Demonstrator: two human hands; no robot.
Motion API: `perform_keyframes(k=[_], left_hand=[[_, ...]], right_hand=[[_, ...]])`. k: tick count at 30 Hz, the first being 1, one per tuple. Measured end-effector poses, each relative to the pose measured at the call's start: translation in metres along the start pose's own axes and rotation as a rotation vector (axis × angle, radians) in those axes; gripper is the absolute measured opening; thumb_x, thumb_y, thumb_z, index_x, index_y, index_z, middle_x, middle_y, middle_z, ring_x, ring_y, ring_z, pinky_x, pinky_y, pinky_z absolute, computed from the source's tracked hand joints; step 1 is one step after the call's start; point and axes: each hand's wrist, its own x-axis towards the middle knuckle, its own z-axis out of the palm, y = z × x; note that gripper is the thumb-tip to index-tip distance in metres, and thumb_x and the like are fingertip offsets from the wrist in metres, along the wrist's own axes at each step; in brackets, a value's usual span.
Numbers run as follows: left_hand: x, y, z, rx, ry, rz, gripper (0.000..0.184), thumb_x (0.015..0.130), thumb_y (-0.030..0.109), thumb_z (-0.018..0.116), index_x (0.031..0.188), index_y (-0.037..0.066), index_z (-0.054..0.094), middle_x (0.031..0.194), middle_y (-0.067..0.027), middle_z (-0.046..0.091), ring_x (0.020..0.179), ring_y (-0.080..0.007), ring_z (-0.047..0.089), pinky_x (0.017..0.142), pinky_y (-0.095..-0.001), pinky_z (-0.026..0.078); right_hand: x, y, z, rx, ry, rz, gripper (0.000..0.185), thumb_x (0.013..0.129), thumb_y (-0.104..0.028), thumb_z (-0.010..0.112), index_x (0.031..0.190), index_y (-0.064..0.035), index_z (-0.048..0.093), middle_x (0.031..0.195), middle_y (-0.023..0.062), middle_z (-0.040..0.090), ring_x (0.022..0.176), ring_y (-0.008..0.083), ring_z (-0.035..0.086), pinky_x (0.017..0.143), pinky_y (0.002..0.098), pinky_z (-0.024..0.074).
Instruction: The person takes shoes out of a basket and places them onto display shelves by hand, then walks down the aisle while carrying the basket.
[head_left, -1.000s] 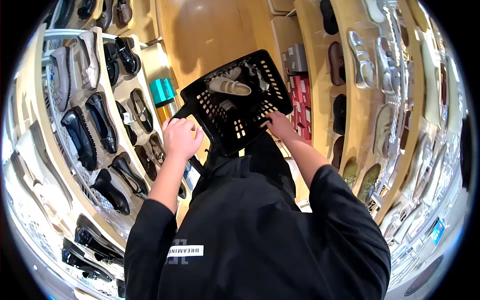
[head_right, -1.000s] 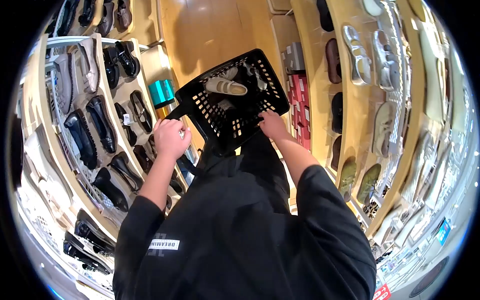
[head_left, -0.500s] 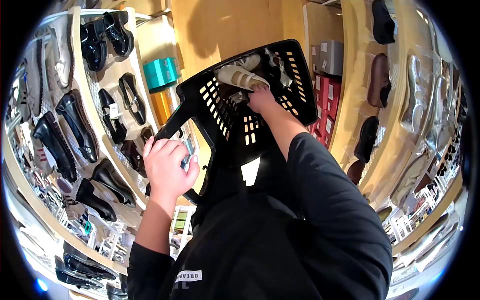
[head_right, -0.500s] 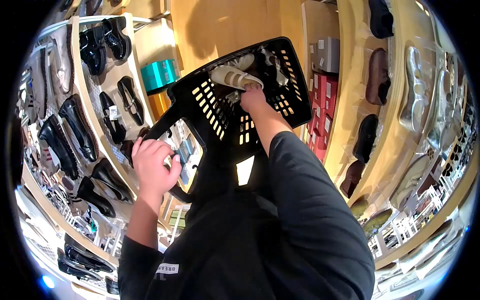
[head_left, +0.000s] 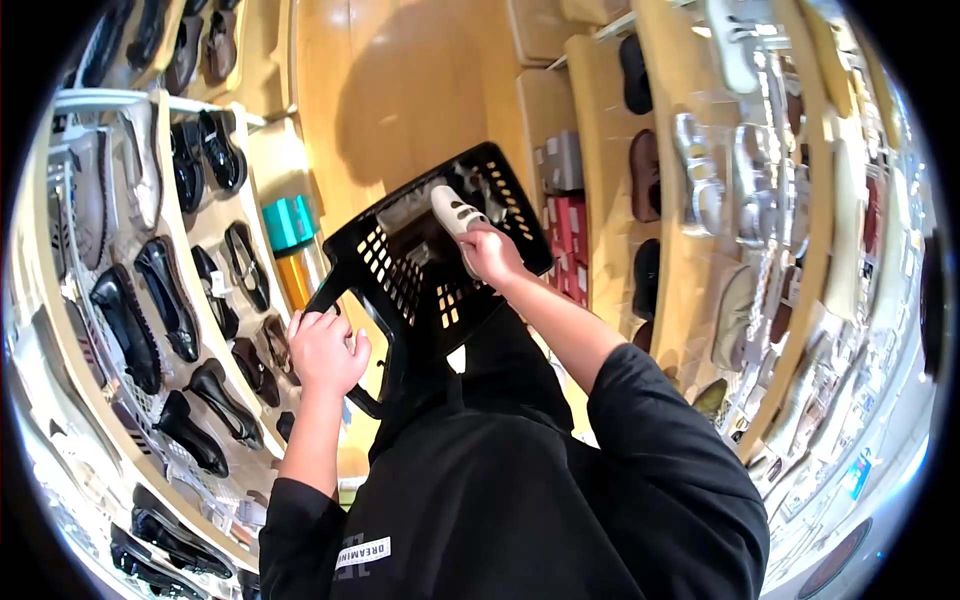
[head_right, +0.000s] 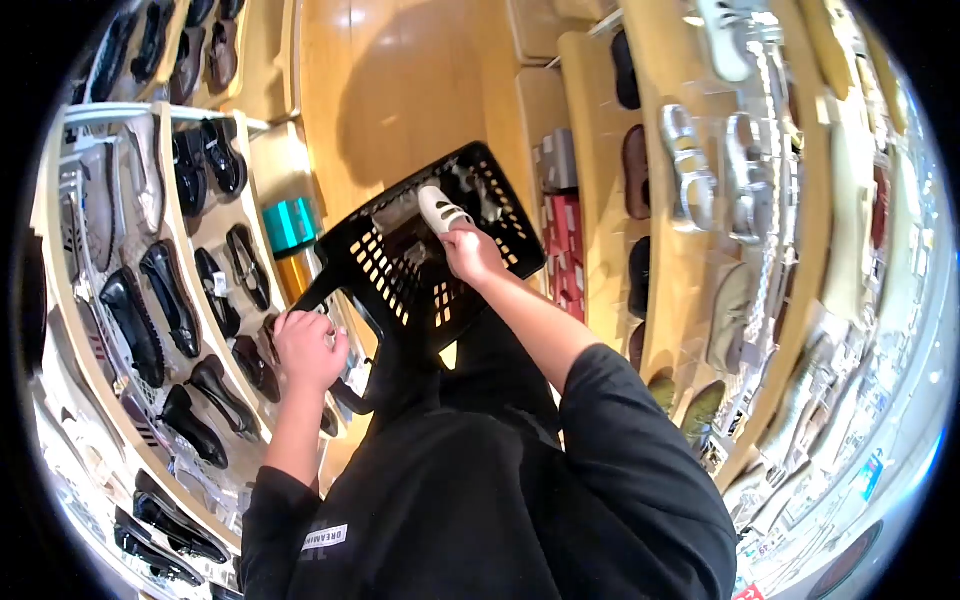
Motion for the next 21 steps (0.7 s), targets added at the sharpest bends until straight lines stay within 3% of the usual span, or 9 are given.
perform_keyframes(k=[2, 5, 8, 12, 14, 18, 20, 21], left_hand=[[0.000, 0.006, -0.003, -0.008, 0.042, 0.018, 0.024, 0.077, 0.028, 0.075, 0.068, 0.008, 0.066, 0.077, -0.0094, 0.066, 0.087, -0.0323, 0.063, 0.106, -0.0518, 0.045], [-0.003, 0.011, -0.006, 0.030, 0.010, -0.020, 0.025, 0.080, 0.029, 0.073, 0.070, 0.007, 0.069, 0.079, -0.0097, 0.068, 0.088, -0.0326, 0.064, 0.106, -0.0512, 0.045], [-0.006, 0.013, -0.001, 0.076, 0.027, -0.040, 0.025, 0.081, 0.030, 0.073, 0.071, 0.007, 0.070, 0.080, -0.0096, 0.070, 0.089, -0.0323, 0.064, 0.107, -0.0513, 0.044], [-0.007, 0.023, 0.000, 0.095, 0.005, -0.079, 0.026, 0.082, 0.031, 0.072, 0.070, 0.008, 0.070, 0.079, -0.0092, 0.069, 0.089, -0.0317, 0.064, 0.108, -0.0510, 0.043], [-0.011, 0.028, 0.002, 0.086, 0.012, -0.092, 0.025, 0.082, 0.030, 0.071, 0.069, 0.008, 0.069, 0.078, -0.0088, 0.069, 0.090, -0.0314, 0.064, 0.110, -0.0513, 0.042], [-0.011, 0.036, 0.005, 0.035, 0.007, -0.158, 0.022, 0.082, 0.026, 0.071, 0.068, 0.009, 0.068, 0.077, -0.0077, 0.067, 0.091, -0.0312, 0.062, 0.114, -0.0519, 0.039], [-0.009, 0.039, 0.006, 0.021, -0.021, -0.193, 0.024, 0.082, 0.027, 0.071, 0.067, 0.008, 0.065, 0.077, -0.0081, 0.067, 0.090, -0.0315, 0.062, 0.113, -0.0518, 0.039], [-0.008, 0.044, 0.005, 0.065, 0.056, -0.141, 0.027, 0.081, 0.025, 0.071, 0.062, 0.008, 0.061, 0.073, -0.0101, 0.066, 0.085, -0.0322, 0.063, 0.106, -0.0462, 0.045]], right_hand=[[-0.004, -0.025, -0.061, 0.049, 0.045, 0.117, 0.022, 0.089, -0.007, 0.067, 0.106, -0.0097, 0.081, 0.109, 0.0154, 0.074, 0.103, 0.0365, 0.070, 0.094, 0.0419, 0.0560], [0.002, -0.007, -0.127, 0.092, 0.321, -0.039, 0.028, 0.085, 0.002, 0.068, 0.107, -0.0075, 0.081, 0.112, 0.0224, 0.073, 0.106, 0.0395, 0.071, 0.098, 0.0430, 0.0556], [0.028, -0.002, -0.218, 0.026, 0.423, -0.016, 0.028, 0.088, 0.000, 0.067, 0.111, -0.0093, 0.081, 0.118, 0.0180, 0.074, 0.109, 0.0350, 0.071, 0.099, 0.0382, 0.0557], [0.075, 0.017, -0.329, -0.231, 0.443, -0.057, 0.031, 0.096, -0.007, 0.060, 0.121, -0.0107, 0.077, 0.124, 0.0144, 0.071, 0.110, 0.0346, 0.069, 0.096, 0.0399, 0.0547], [0.101, 0.036, -0.363, -0.329, 0.423, 0.023, 0.036, 0.095, -0.004, 0.058, 0.126, -0.0113, 0.075, 0.131, 0.0125, 0.068, 0.113, 0.0356, 0.068, 0.096, 0.0428, 0.0548], [0.152, 0.083, -0.397, -0.410, 0.531, -0.035, 0.035, 0.092, -0.006, 0.061, 0.123, -0.0136, 0.076, 0.128, 0.0090, 0.069, 0.112, 0.0333, 0.068, 0.095, 0.0445, 0.0558], [0.170, 0.096, -0.406, -0.440, 0.548, -0.033, 0.035, 0.091, -0.005, 0.062, 0.122, -0.0130, 0.076, 0.127, 0.0093, 0.069, 0.112, 0.0333, 0.068, 0.095, 0.0449, 0.0559], [0.178, 0.103, -0.407, -0.462, 0.560, -0.049, 0.032, 0.093, -0.006, 0.061, 0.121, -0.0127, 0.076, 0.126, 0.0101, 0.070, 0.112, 0.0338, 0.068, 0.094, 0.0456, 0.0558]])
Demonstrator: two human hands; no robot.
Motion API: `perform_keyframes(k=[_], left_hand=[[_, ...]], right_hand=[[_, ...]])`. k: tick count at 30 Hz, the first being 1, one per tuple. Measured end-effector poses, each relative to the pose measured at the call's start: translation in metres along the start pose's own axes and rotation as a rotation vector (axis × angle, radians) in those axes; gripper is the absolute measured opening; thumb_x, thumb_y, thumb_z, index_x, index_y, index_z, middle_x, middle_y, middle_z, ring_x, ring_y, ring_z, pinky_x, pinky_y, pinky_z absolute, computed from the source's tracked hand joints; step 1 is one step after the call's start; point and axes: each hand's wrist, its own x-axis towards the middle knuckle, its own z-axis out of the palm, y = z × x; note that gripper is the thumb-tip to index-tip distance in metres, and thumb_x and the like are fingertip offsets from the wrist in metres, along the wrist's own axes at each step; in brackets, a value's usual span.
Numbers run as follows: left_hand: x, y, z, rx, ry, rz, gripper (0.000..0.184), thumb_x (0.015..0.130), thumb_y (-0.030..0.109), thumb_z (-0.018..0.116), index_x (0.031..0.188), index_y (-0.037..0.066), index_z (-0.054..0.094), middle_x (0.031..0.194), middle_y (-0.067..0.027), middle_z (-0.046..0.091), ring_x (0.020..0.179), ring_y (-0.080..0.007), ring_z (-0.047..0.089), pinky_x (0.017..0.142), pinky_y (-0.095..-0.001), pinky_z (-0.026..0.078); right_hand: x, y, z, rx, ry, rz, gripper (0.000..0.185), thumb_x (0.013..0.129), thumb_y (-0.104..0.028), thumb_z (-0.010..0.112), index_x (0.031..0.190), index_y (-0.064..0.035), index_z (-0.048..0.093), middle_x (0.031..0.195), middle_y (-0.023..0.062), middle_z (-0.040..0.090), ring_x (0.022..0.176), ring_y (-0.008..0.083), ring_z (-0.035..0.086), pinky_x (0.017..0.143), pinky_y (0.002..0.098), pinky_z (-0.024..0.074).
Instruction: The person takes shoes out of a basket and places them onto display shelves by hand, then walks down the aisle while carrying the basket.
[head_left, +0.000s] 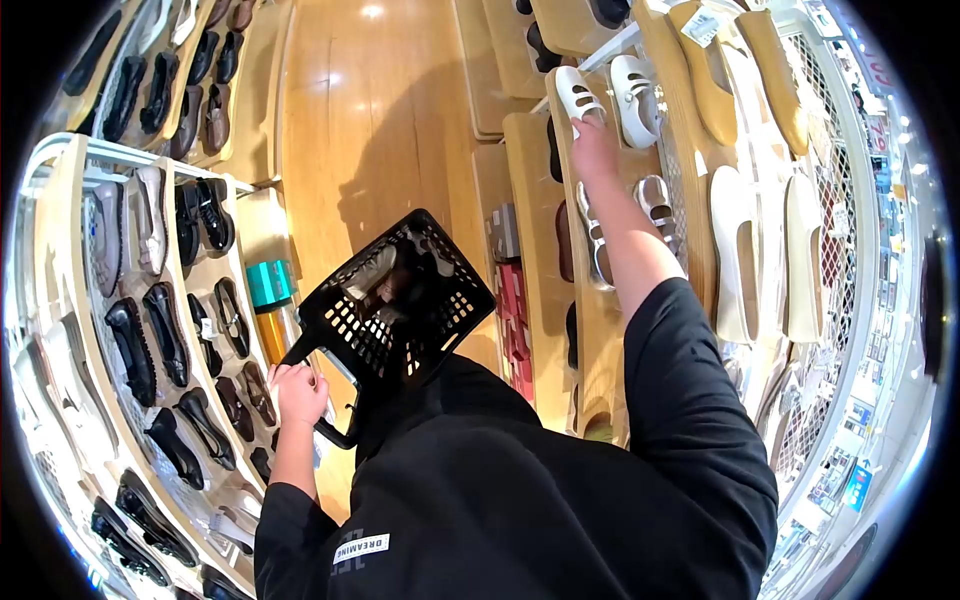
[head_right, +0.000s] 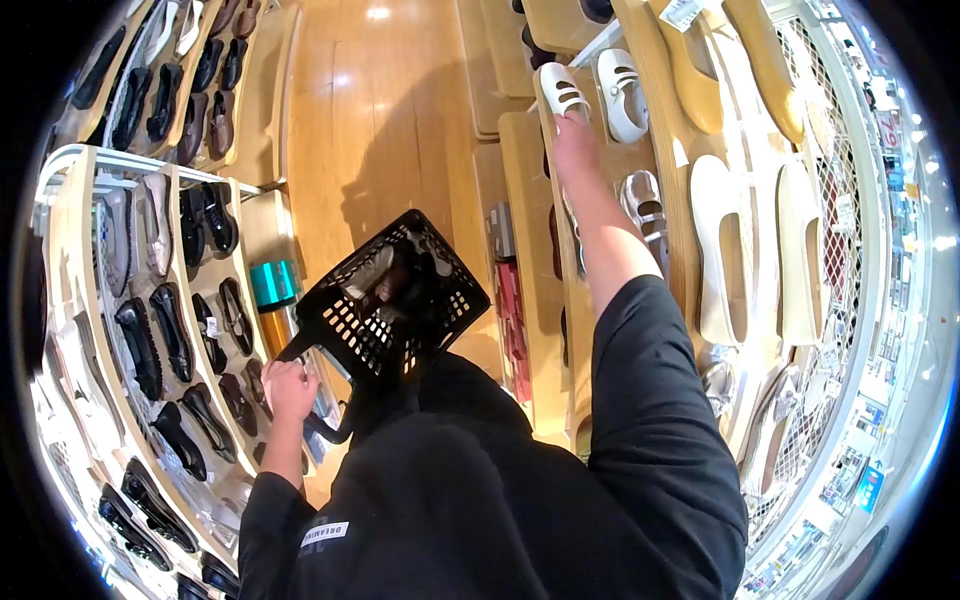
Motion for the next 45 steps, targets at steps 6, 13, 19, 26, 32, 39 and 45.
perform_keyframes(k=[6, 13, 19, 26, 32, 39, 45], left_hand=[[-0.002, 0.008, 0.004, -0.034, -0.034, -0.055, 0.025, 0.078, 0.023, 0.073, 0.062, 0.009, 0.061, 0.073, -0.0114, 0.066, 0.084, -0.0329, 0.063, 0.104, -0.0473, 0.046], [0.001, 0.019, 0.002, 0.014, -0.007, -0.033, 0.023, 0.078, 0.022, 0.072, 0.062, 0.007, 0.062, 0.073, -0.0119, 0.067, 0.083, -0.0332, 0.063, 0.103, -0.0472, 0.047], [0.003, 0.020, 0.006, 0.017, 0.004, -0.039, 0.023, 0.078, 0.023, 0.071, 0.063, 0.007, 0.064, 0.076, -0.0112, 0.068, 0.086, -0.0325, 0.064, 0.102, -0.0454, 0.046], [0.017, 0.031, 0.002, 0.026, -0.007, -0.043, 0.020, 0.078, 0.024, 0.070, 0.066, 0.008, 0.065, 0.074, -0.0103, 0.067, 0.086, -0.0324, 0.063, 0.100, -0.0439, 0.046], [0.025, 0.043, 0.006, 0.015, 0.002, -0.061, 0.022, 0.082, 0.024, 0.068, 0.069, 0.007, 0.067, 0.075, -0.0109, 0.068, 0.087, -0.0324, 0.064, 0.103, -0.0458, 0.045], [0.028, 0.055, 0.008, 0.016, -0.010, -0.098, 0.027, 0.088, 0.027, 0.067, 0.071, 0.006, 0.068, 0.078, -0.0106, 0.069, 0.089, -0.0324, 0.065, 0.107, -0.0465, 0.044], [0.027, 0.053, 0.020, 0.010, -0.004, -0.127, 0.028, 0.084, 0.031, 0.069, 0.070, 0.007, 0.070, 0.080, -0.0090, 0.071, 0.092, -0.0304, 0.065, 0.109, -0.0470, 0.041]], right_hand=[[0.020, -0.003, 0.015, -0.057, -0.054, 0.119, 0.025, 0.100, -0.013, 0.058, 0.119, -0.0112, 0.073, 0.124, 0.0125, 0.070, 0.111, 0.0356, 0.069, 0.093, 0.0473, 0.0559], [0.022, -0.016, 0.014, -0.161, -0.215, 0.234, 0.025, 0.104, -0.025, 0.056, 0.115, -0.0067, 0.069, 0.126, 0.0155, 0.069, 0.112, 0.0391, 0.067, 0.095, 0.0500, 0.0532], [0.012, -0.026, -0.013, -0.177, -0.043, 0.089, 0.023, 0.094, -0.017, 0.066, 0.117, -0.0158, 0.070, 0.128, 0.0085, 0.064, 0.127, 0.0305, 0.062, 0.095, 0.0490, 0.0537], [0.014, 0.001, -0.067, -0.124, 0.332, 0.371, 0.036, 0.092, -0.019, 0.067, 0.128, -0.0161, 0.069, 0.141, 0.0096, 0.062, 0.124, 0.0338, 0.063, 0.098, 0.0489, 0.0532], [0.009, 0.029, -0.064, -0.208, 0.141, 0.509, 0.037, 0.096, -0.021, 0.066, 0.132, -0.0192, 0.069, 0.138, 0.0105, 0.061, 0.122, 0.0358, 0.062, 0.100, 0.0507, 0.0528], [0.005, 0.029, -0.060, -0.140, 0.175, 0.536, 0.034, 0.098, -0.016, 0.061, 0.131, -0.0171, 0.068, 0.135, 0.0132, 0.061, 0.123, 0.0377, 0.060, 0.101, 0.0506, 0.0524], [-0.005, 0.029, -0.064, -0.153, 0.199, 0.529, 0.034, 0.099, -0.010, 0.056, 0.132, -0.0130, 0.063, 0.129, 0.0158, 0.069, 0.115, 0.0382, 0.068, 0.095, 0.0505, 0.0545]])
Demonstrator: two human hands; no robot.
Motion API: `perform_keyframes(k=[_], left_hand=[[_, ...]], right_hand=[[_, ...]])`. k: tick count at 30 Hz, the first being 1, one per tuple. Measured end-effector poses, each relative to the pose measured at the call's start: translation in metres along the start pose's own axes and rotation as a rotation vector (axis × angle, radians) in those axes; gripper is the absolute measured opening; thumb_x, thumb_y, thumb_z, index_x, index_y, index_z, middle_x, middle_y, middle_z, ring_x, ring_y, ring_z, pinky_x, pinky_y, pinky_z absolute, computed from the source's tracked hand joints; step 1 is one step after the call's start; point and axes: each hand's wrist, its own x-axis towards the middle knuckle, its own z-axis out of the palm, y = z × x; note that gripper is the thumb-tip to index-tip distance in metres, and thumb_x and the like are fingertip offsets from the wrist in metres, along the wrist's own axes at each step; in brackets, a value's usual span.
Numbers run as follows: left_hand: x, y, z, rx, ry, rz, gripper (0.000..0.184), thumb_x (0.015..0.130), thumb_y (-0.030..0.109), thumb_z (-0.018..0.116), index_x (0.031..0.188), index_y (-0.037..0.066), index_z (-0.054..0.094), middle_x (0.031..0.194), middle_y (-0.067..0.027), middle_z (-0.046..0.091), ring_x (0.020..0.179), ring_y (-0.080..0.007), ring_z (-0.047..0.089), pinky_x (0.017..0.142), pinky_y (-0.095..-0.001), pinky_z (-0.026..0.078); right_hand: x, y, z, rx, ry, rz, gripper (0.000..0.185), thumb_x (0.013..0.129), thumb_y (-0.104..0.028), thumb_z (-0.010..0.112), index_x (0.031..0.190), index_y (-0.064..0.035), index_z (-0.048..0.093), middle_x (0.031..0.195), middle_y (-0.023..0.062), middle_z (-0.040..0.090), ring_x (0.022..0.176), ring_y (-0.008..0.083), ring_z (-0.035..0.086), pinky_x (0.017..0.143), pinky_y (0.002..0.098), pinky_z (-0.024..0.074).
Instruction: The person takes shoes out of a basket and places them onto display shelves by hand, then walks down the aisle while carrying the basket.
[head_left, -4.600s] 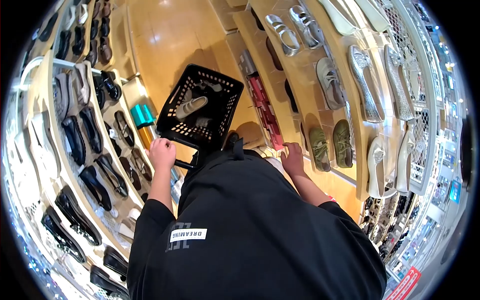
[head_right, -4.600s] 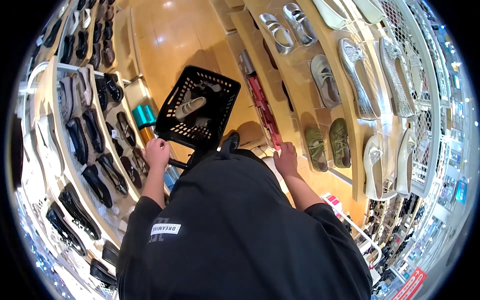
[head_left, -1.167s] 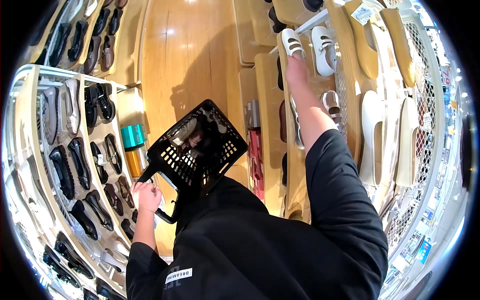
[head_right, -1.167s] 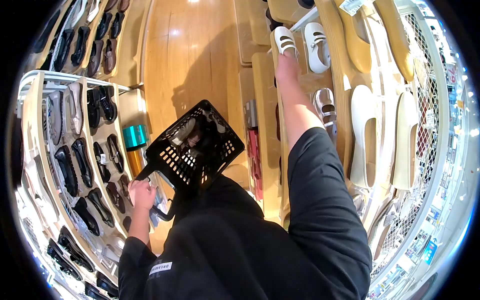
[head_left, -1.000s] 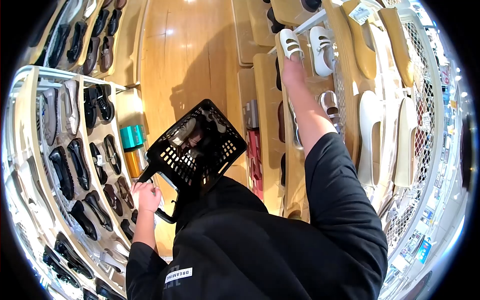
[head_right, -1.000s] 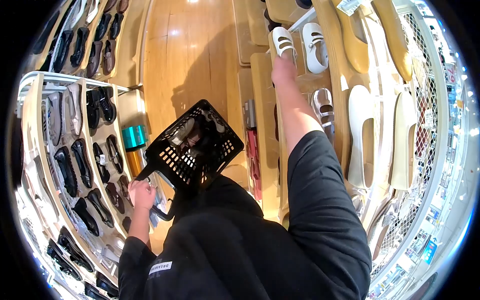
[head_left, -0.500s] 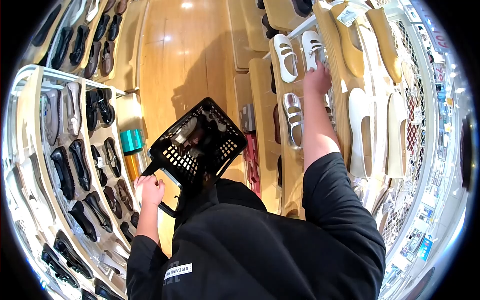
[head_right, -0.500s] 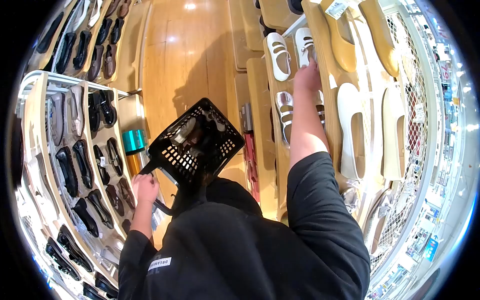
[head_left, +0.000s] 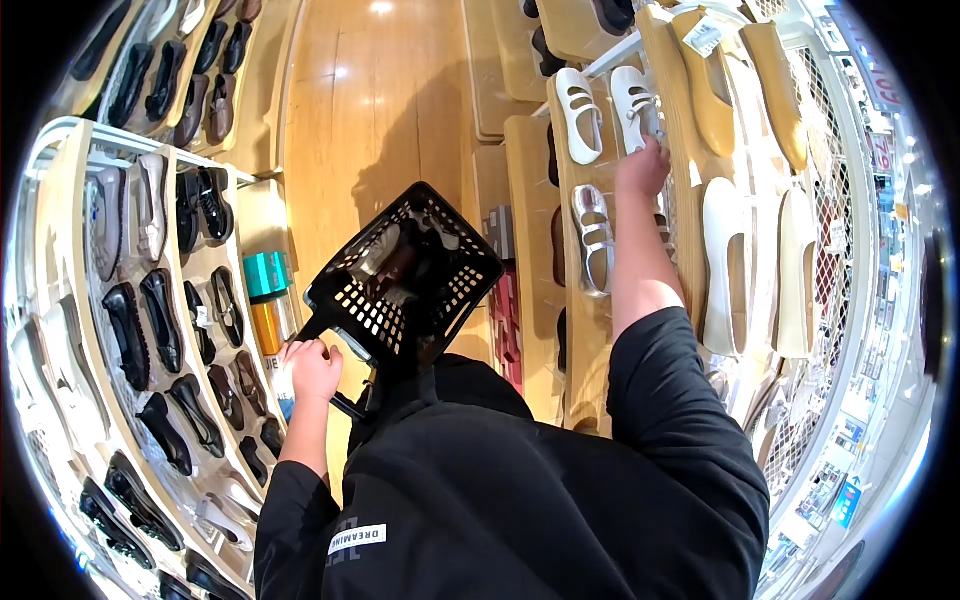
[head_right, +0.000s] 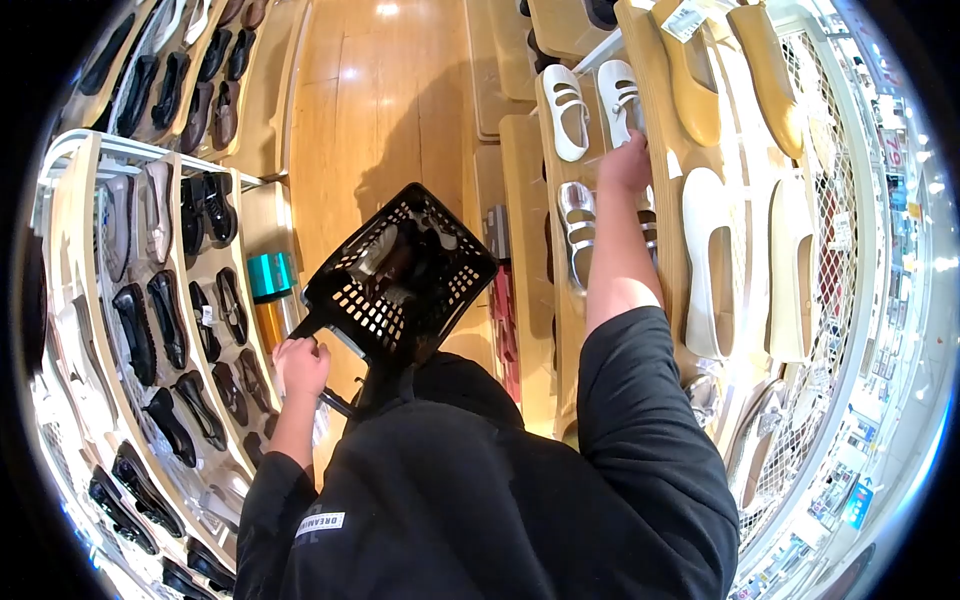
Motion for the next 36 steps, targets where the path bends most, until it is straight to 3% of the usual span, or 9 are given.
perform_keyframes(k=[3, 6, 9, 12, 18, 21, 27, 32, 36], left_hand=[[0.000, 0.006, -0.004, -0.023, 0.001, -0.011, 0.027, 0.084, 0.030, 0.069, 0.071, 0.007, 0.070, 0.079, -0.0096, 0.070, 0.091, -0.0310, 0.065, 0.105, -0.0466, 0.043], [0.002, 0.011, -0.007, -0.026, -0.007, -0.014, 0.026, 0.084, 0.029, 0.068, 0.072, 0.007, 0.070, 0.079, -0.0097, 0.070, 0.090, -0.0316, 0.066, 0.102, -0.0454, 0.046], [0.001, 0.004, 0.004, -0.065, -0.010, -0.058, 0.025, 0.085, 0.031, 0.067, 0.076, 0.009, 0.072, 0.081, -0.0088, 0.070, 0.091, -0.0312, 0.066, 0.101, -0.0450, 0.046], [0.001, 0.002, 0.003, -0.067, -0.040, -0.049, 0.024, 0.085, 0.031, 0.067, 0.077, 0.009, 0.072, 0.081, -0.0090, 0.070, 0.090, -0.0315, 0.067, 0.100, -0.0450, 0.047], [0.002, 0.004, 0.003, -0.005, 0.031, 0.014, 0.026, 0.084, 0.032, 0.069, 0.072, 0.008, 0.071, 0.077, -0.0077, 0.070, 0.088, -0.0298, 0.067, 0.099, -0.0432, 0.047], [0.004, 0.006, 0.003, 0.011, 0.016, 0.013, 0.027, 0.084, 0.032, 0.069, 0.072, 0.008, 0.071, 0.078, -0.0080, 0.071, 0.089, -0.0301, 0.067, 0.100, -0.0435, 0.047], [0.009, 0.009, 0.006, 0.093, 0.016, 0.018, 0.032, 0.087, 0.037, 0.064, 0.073, 0.010, 0.075, 0.081, -0.0092, 0.074, 0.089, -0.0306, 0.069, 0.101, -0.0462, 0.046], [0.009, 0.004, 0.005, 0.097, -0.015, 0.130, 0.034, 0.090, 0.036, 0.062, 0.074, 0.008, 0.072, 0.081, -0.0120, 0.073, 0.084, -0.0346, 0.068, 0.084, -0.0489, 0.049], [0.007, -0.005, -0.001, 0.090, -0.055, 0.254, 0.035, 0.091, 0.037, 0.062, 0.075, 0.008, 0.073, 0.085, -0.0094, 0.074, 0.090, -0.0330, 0.068, 0.087, -0.0501, 0.048]], right_hand=[[-0.001, 0.000, -0.002, -0.035, 0.014, -0.022, 0.035, 0.099, -0.009, 0.056, 0.133, -0.0139, 0.063, 0.125, 0.0156, 0.072, 0.114, 0.0383, 0.068, 0.094, 0.0504, 0.0548], [-0.005, -0.001, -0.006, 0.033, -0.028, 0.007, 0.040, 0.098, -0.010, 0.059, 0.138, -0.0138, 0.061, 0.134, 0.0170, 0.067, 0.119, 0.0383, 0.066, 0.099, 0.0508, 0.0527], [-0.030, -0.005, -0.001, 0.180, 0.107, -0.081, 0.047, 0.095, -0.012, 0.064, 0.142, -0.0096, 0.058, 0.146, 0.0215, 0.051, 0.134, 0.0373, 0.054, 0.110, 0.0505, 0.0448], [-0.090, -0.024, -0.014, 0.316, 0.110, -0.319, 0.045, 0.094, -0.013, 0.065, 0.138, -0.0091, 0.060, 0.140, 0.0187, 0.053, 0.131, 0.0380, 0.053, 0.111, 0.0489, 0.0441], [-0.274, -0.027, -0.037, 0.432, -0.331, -0.536, 0.036, 0.091, -0.011, 0.068, 0.127, -0.0120, 0.067, 0.132, 0.0186, 0.058, 0.125, 0.0395, 0.058, 0.107, 0.0472, 0.0489], [-0.344, 0.008, -0.034, 0.516, -0.759, -0.423, 0.038, 0.091, -0.010, 0.068, 0.129, -0.0107, 0.066, 0.134, 0.0179, 0.055, 0.125, 0.0388, 0.058, 0.106, 0.0437, 0.0498], [-0.407, 0.062, -0.061, 0.195, -0.962, -0.515, 0.040, 0.092, -0.018, 0.068, 0.132, -0.0167, 0.066, 0.134, 0.0132, 0.059, 0.128, 0.0333, 0.059, 0.108, 0.0461, 0.0495], [-0.446, 0.104, -0.069, 0.208, -0.950, -0.231, 0.042, 0.093, -0.022, 0.067, 0.134, -0.0168, 0.065, 0.136, 0.0143, 0.059, 0.129, 0.0344, 0.058, 0.106, 0.0466, 0.0505], [-0.489, 0.115, -0.090, 0.231, -0.869, -0.022, 0.042, 0.093, -0.023, 0.066, 0.135, -0.0161, 0.065, 0.137, 0.0172, 0.058, 0.126, 0.0383, 0.060, 0.104, 0.0480, 0.0516]])
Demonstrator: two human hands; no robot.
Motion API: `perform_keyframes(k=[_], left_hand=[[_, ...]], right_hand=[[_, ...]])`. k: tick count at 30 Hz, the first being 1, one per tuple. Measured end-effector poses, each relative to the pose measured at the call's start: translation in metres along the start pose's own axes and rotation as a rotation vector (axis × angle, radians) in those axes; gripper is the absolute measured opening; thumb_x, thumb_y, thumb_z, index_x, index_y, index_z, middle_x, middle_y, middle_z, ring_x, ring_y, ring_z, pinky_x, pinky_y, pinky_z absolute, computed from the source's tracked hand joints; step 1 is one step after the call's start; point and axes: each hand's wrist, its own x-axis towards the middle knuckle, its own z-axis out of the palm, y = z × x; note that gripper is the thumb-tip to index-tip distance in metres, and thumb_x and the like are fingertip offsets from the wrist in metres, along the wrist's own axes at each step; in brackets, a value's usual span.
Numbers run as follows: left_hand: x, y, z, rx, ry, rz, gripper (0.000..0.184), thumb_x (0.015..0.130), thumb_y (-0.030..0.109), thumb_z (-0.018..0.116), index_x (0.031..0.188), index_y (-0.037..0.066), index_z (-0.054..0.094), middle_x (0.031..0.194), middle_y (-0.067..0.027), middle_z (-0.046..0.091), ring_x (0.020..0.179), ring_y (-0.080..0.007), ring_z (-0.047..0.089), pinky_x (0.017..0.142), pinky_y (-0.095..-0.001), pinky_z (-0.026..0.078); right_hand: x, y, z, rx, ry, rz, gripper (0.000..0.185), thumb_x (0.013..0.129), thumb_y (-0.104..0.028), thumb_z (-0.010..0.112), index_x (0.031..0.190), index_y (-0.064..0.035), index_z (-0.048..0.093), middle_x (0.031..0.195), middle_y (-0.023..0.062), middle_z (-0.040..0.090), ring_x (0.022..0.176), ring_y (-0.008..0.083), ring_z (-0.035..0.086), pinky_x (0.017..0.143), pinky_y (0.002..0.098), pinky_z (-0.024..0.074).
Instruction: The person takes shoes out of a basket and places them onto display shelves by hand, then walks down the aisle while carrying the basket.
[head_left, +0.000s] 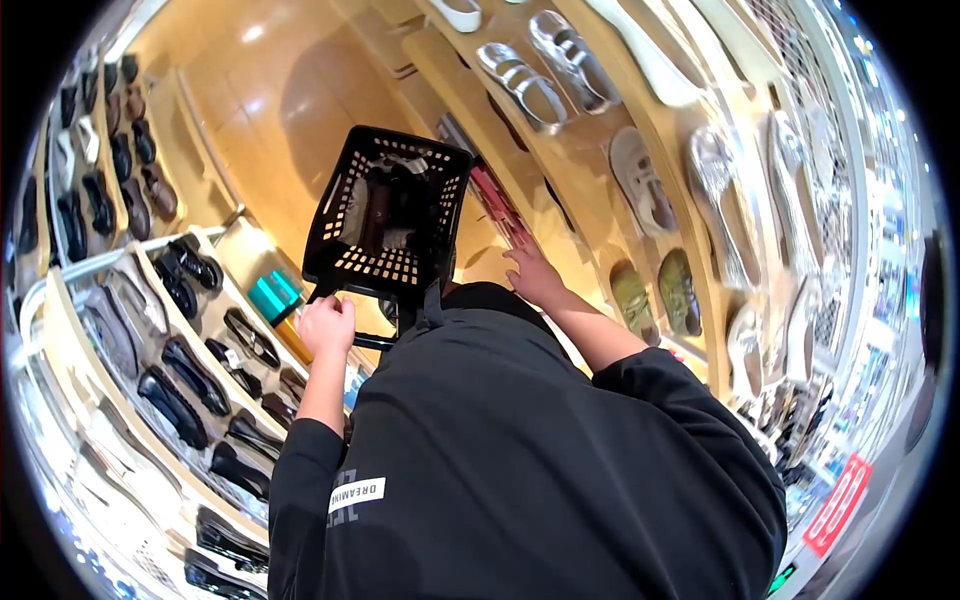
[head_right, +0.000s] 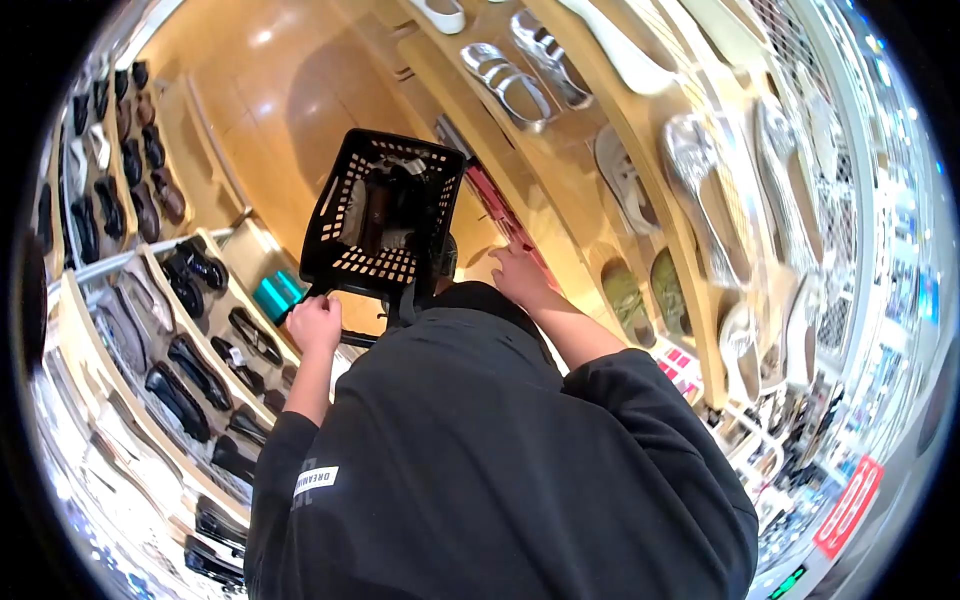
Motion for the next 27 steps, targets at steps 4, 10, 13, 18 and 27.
perform_keyframes(k=[4, 10, 13, 18, 27], left_hand=[[-0.007, -0.011, -0.007, 0.063, -0.131, 0.187, 0.039, 0.091, 0.043, 0.062, 0.076, 0.010, 0.079, 0.095, -0.0078, 0.074, 0.101, -0.0313, 0.066, 0.105, -0.0568, 0.044], [-0.015, -0.021, 0.000, 0.169, -0.171, 0.366, 0.043, 0.094, 0.041, 0.054, 0.082, 0.011, 0.082, 0.101, -0.0095, 0.076, 0.105, -0.0304, 0.066, 0.105, -0.0549, 0.045], [-0.022, -0.019, 0.004, 0.157, -0.163, 0.364, 0.042, 0.094, 0.039, 0.049, 0.088, 0.014, 0.083, 0.099, -0.0100, 0.076, 0.103, -0.0318, 0.068, 0.099, -0.0545, 0.046], [-0.035, -0.014, -0.005, 0.207, -0.248, 0.309, 0.045, 0.095, 0.040, 0.047, 0.097, 0.015, 0.083, 0.106, -0.0084, 0.078, 0.109, -0.0300, 0.067, 0.098, -0.0493, 0.046], [-0.042, -0.004, -0.006, 0.248, -0.326, 0.207, 0.050, 0.097, 0.039, 0.043, 0.099, 0.010, 0.083, 0.109, -0.0094, 0.079, 0.109, -0.0294, 0.068, 0.098, -0.0465, 0.046]], right_hand=[[-0.054, 0.020, 0.032, 0.045, -0.018, 0.113, 0.044, 0.093, -0.024, 0.066, 0.136, -0.0153, 0.064, 0.138, 0.0184, 0.057, 0.123, 0.0396, 0.062, 0.105, 0.0479, 0.0515], [-0.141, 0.026, 0.080, 0.180, -0.052, 0.412, 0.047, 0.092, -0.028, 0.068, 0.136, -0.0115, 0.067, 0.137, 0.0215, 0.061, 0.131, 0.0390, 0.058, 0.110, 0.0448, 0.0481], [-0.176, 0.056, 0.127, 0.150, 0.014, 0.449, 0.048, 0.092, -0.030, 0.070, 0.134, -0.0095, 0.068, 0.138, 0.0219, 0.063, 0.132, 0.0387, 0.057, 0.113, 0.0442, 0.0459], [-0.237, 0.081, 0.161, 0.206, 0.062, 0.471, 0.049, 0.090, -0.031, 0.072, 0.134, -0.0113, 0.068, 0.130, 0.0248, 0.067, 0.127, 0.0419, 0.059, 0.111, 0.0452, 0.0474], [-0.265, 0.111, 0.158, 0.203, -0.135, 0.657, 0.051, 0.094, -0.031, 0.071, 0.140, -0.0113, 0.065, 0.138, 0.0240, 0.065, 0.128, 0.0364, 0.063, 0.108, 0.0433, 0.0503]])
